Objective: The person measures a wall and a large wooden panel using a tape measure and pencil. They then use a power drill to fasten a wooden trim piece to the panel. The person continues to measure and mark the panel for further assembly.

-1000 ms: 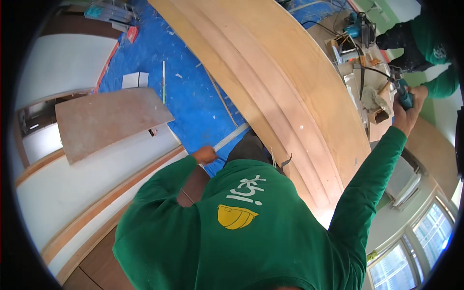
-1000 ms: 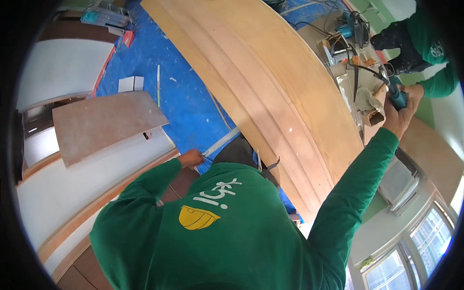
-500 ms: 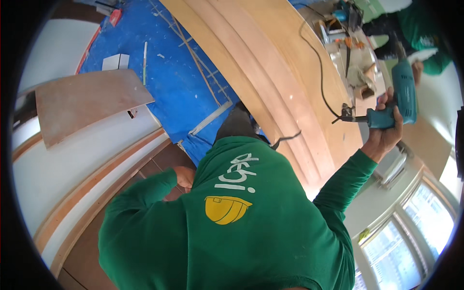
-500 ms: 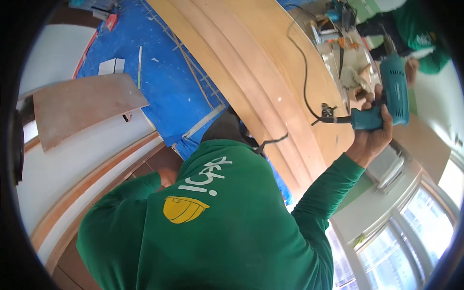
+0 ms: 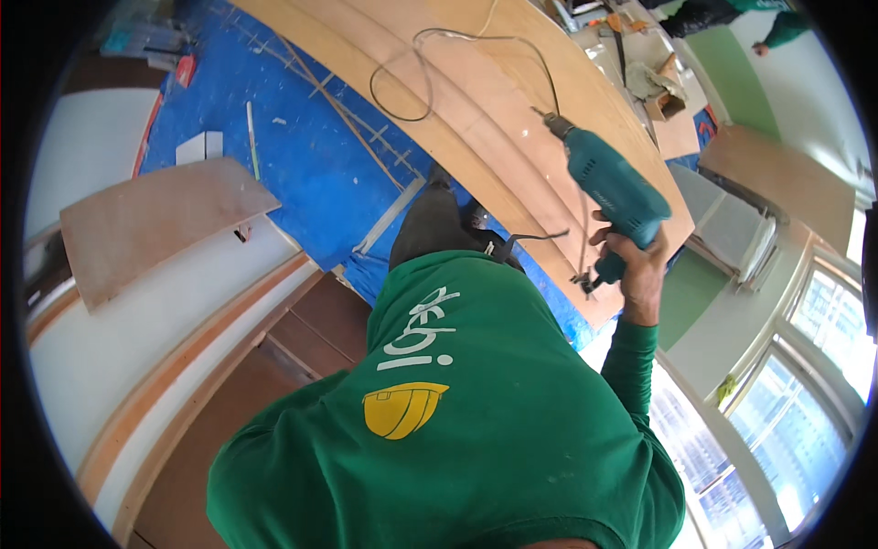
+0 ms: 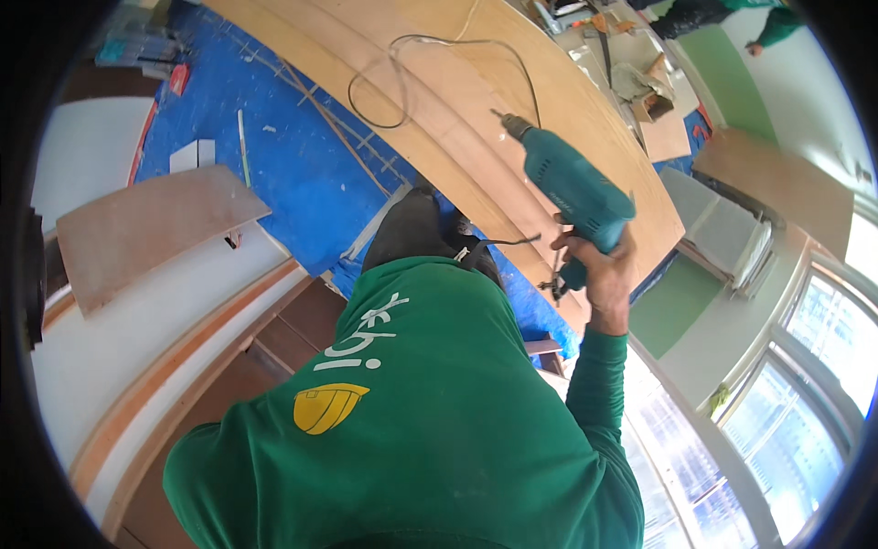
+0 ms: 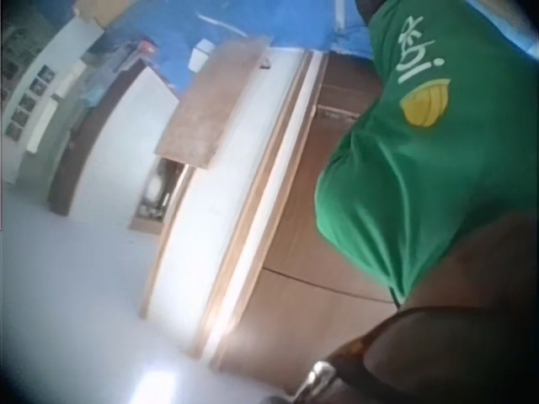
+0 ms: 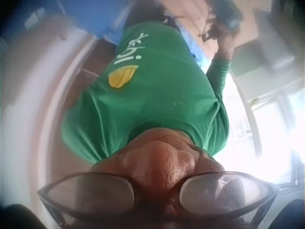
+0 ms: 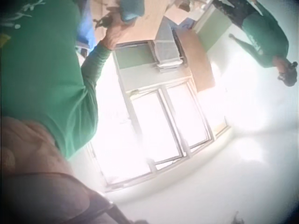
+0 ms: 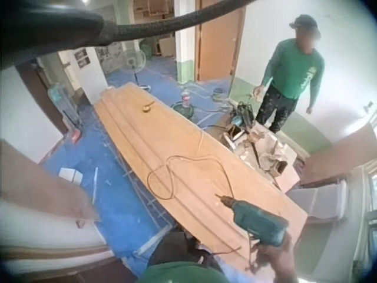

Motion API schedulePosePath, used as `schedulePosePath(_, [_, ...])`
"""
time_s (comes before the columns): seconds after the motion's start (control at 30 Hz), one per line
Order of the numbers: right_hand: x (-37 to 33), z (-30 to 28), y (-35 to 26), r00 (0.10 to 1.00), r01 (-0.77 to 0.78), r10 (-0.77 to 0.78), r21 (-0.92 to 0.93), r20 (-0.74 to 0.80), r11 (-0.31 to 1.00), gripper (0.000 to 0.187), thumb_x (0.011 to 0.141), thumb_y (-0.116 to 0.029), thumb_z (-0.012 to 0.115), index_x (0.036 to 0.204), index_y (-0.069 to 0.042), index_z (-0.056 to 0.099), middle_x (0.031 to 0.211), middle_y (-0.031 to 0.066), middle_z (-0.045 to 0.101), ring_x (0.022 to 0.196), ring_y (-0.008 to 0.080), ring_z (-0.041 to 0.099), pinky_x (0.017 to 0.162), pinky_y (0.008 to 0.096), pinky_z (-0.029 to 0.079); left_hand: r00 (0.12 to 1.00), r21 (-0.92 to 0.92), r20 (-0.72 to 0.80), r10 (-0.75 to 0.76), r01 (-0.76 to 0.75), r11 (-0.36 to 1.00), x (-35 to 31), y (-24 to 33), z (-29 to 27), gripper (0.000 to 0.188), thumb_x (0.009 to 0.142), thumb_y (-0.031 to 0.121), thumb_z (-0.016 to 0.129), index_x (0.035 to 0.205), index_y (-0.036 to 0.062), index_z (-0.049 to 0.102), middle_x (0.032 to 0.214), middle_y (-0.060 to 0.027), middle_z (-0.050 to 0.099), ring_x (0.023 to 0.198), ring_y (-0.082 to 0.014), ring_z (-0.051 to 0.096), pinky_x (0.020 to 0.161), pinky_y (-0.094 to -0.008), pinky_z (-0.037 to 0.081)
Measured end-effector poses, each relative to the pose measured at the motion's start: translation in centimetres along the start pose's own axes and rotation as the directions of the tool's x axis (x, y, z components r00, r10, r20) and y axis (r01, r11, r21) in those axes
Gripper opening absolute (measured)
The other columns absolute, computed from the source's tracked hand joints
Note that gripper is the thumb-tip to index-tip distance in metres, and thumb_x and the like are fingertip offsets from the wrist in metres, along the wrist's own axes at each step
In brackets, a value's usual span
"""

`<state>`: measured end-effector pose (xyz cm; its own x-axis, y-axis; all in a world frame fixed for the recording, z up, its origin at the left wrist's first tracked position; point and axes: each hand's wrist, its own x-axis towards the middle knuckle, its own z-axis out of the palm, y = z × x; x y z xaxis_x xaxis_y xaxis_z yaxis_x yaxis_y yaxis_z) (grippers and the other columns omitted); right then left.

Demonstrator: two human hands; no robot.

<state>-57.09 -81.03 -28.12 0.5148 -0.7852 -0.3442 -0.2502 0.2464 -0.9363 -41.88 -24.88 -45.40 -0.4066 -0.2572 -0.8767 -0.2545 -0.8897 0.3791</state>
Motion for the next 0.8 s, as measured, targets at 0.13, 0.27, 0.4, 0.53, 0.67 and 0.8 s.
schedulePosePath(0.13, [-2.1,1.2,2.4,0.991,-0.101,0.115,0.180,-0.071,0.979,0.058,0.074,-0.010,0.063,0.127,0.012,0.062,0.107,0.0226,0.074,0.076,0.0257,0.074,0.064,0.0315,0.058,0.957,0.134,0.282,-0.064,0.026,0.991,-6.0,0.1,-9.2,0.041,0.100,0.040,0.068,0.112,0.0014,0.076,0.097,-0.0141,0.077,0.080,-0.0230,0.073,0.072,-0.0410,0.057])
schedulePosePath(0.27, [-3.5,1.7,3.8,0.980,-0.084,0.132,0.297,-0.146,0.951,0.050,0.077,-0.009,0.064,0.123,0.011,0.063,0.099,0.0192,0.073,0.073,0.0252,0.072,0.063,0.0317,0.057,0.963,0.517,0.192,0.187,-0.261,0.815,-5.4,7.7,-24.4,0.043,0.100,0.041,0.069,0.108,0.0002,0.077,0.092,-0.0138,0.077,0.075,-0.0220,0.072,0.069,-0.0391,0.057])
schedulePosePath(0.4, [-4.6,3.0,4.5,0.954,-0.022,0.143,0.410,-0.265,0.912,0.042,0.082,-0.009,0.068,0.119,0.009,0.063,0.094,0.0161,0.071,0.072,0.0239,0.071,0.061,0.0322,0.057,0.948,0.168,-0.297,0.116,-0.068,0.983,-2.0,20.8,-30.2,0.044,0.102,0.044,0.069,0.099,0.0001,0.075,0.089,-0.0088,0.074,0.084,-0.0200,0.071,0.069,-0.0353,0.061])
schedulePosePath(0.53, [-6.7,3.5,5.4,0.910,0.057,0.154,0.484,-0.386,0.873,0.039,0.084,-0.010,0.070,0.118,0.008,0.064,0.094,0.0158,0.071,0.072,0.0235,0.072,0.062,0.0319,0.058,0.954,0.146,-0.193,0.229,-0.203,0.968,3.2,28.7,-31.4,0.043,0.102,0.044,0.069,0.105,0.0009,0.075,0.096,-0.0079,0.074,0.089,-0.0191,0.070,0.070,-0.0363,0.061])
schedulePosePath(0.67, [-8.8,3.1,6.0,0.850,0.088,0.198,0.502,-0.488,0.861,0.043,0.084,-0.008,0.068,0.123,0.009,0.064,0.104,0.0209,0.074,0.081,0.0280,0.077,0.065,0.0321,0.061,0.945,0.186,-0.214,0.246,-0.208,0.960,10.1,31.4,-33.8,0.042,0.102,0.043,0.069,0.112,0.0023,0.074,0.098,-0.0068,0.074,0.092,-0.0189,0.070,0.072,-0.0379,0.061])
schedulePosePath(0.8, [-11.4,2.1,7.6,0.723,0.101,0.287,0.508,-0.628,0.856,0.053,0.087,-0.007,0.066,0.136,0.010,0.055,0.117,0.0263,0.072,0.086,0.0321,0.078,0.068,0.0355,0.063,0.956,0.218,-0.127,0.266,-0.235,0.947,13.3,34.6,-31.9,0.045,0.101,0.044,0.070,0.118,0.0021,0.075,0.103,-0.0088,0.076,0.095,-0.0189,0.071,0.077,-0.0352,0.060])
